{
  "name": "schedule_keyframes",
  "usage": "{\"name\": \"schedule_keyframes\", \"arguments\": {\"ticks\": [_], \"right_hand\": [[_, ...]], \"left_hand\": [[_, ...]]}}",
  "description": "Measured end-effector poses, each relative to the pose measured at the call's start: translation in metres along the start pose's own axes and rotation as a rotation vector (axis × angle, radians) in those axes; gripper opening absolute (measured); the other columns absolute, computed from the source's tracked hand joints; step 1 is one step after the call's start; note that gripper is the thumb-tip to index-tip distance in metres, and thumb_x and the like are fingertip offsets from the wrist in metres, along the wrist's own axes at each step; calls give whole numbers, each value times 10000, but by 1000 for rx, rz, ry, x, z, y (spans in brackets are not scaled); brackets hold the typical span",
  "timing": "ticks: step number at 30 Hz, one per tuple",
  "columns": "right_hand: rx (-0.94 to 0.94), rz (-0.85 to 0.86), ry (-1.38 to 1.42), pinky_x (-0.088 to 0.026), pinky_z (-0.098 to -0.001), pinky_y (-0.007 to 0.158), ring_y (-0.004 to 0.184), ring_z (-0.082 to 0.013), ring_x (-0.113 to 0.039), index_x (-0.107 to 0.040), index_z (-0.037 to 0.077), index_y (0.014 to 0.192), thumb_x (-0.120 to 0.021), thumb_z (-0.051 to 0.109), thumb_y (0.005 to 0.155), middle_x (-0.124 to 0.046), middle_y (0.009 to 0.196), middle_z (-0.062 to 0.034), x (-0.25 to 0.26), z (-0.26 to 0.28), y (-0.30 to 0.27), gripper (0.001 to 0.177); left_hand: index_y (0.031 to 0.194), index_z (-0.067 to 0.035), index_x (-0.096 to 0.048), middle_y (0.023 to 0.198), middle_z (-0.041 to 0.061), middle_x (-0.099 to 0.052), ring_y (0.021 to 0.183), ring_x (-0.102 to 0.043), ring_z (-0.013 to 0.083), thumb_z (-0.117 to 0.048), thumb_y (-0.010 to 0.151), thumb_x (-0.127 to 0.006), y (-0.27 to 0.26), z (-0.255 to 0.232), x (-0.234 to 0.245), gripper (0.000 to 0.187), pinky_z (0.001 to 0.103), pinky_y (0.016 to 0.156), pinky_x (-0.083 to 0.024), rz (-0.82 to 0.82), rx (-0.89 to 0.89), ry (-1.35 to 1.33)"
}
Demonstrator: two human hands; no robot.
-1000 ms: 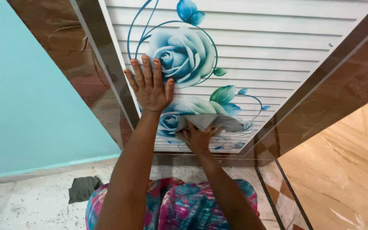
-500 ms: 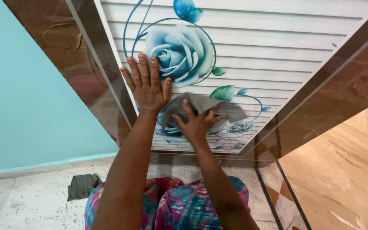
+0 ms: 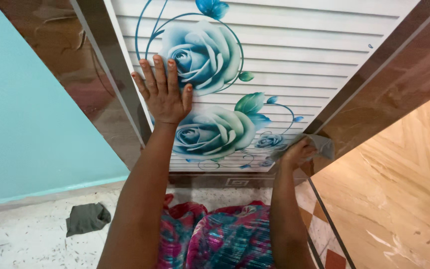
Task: The person wipes a door using a cloth, cleaning the floral patterns and the wooden panels, then cleans around the handle and locks.
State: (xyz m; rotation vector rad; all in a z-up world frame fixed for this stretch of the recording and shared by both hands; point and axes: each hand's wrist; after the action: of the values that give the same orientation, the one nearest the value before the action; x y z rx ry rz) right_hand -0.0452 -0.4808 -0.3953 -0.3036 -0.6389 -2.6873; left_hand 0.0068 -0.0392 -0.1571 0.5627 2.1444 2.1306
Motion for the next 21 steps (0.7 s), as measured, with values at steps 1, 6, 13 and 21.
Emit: {"name": "schedule_keyframes", "arguments": {"ticks": [1, 6, 13, 21], "right_hand": [[-31, 20, -13, 54, -746, 1257, 1653, -481, 65, 0, 219, 1720, -376, 802, 885, 119, 1772, -216, 3, -4, -5, 1085], [97, -8, -50, 33, -754, 1246, 1620, -515, 90, -8, 159, 1705, -482, 686, 944, 137, 1742, -266, -1, 22, -36, 1039], [590, 112, -72, 5, -774, 1193, 1557, -567, 130, -42, 125, 1685, -628, 553, 981, 153, 1684, -346, -41, 99, -140, 1011], [797, 892, -670, -2, -953, 976, 1442, -650, -55, -399, 283, 1531, -625, 598, 978, -252, 1534, -367, -39, 174, -240, 675]], "left_hand": [[1685, -180, -228, 1739, 102, -168, 1624, -81, 349, -504, 1173, -313, 0, 0, 0, 612, 593, 1330, -18, 5, -4, -1], [1687, -177, -235, 1741, 97, -169, 1626, -86, 348, -499, 1169, -318, 1, -1, 2, 615, 591, 1329, -27, -7, -5, 3], [1683, -173, -240, 1740, 99, -169, 1627, -81, 346, -495, 1169, -325, 1, 0, 0, 612, 601, 1328, -31, -24, -6, -10], [1679, -168, -245, 1734, 105, -178, 1623, -89, 349, -504, 1165, -323, 1, -2, -1, 619, 598, 1326, -31, -23, -4, -9]]}}
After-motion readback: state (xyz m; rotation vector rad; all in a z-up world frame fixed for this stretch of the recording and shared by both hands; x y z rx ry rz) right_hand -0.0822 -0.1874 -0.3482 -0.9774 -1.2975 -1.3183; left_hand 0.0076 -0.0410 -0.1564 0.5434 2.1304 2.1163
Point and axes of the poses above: each hand's wrist, its own y-axis towards the middle knuckle, its own x-axis out of the back of the hand, z = x × y
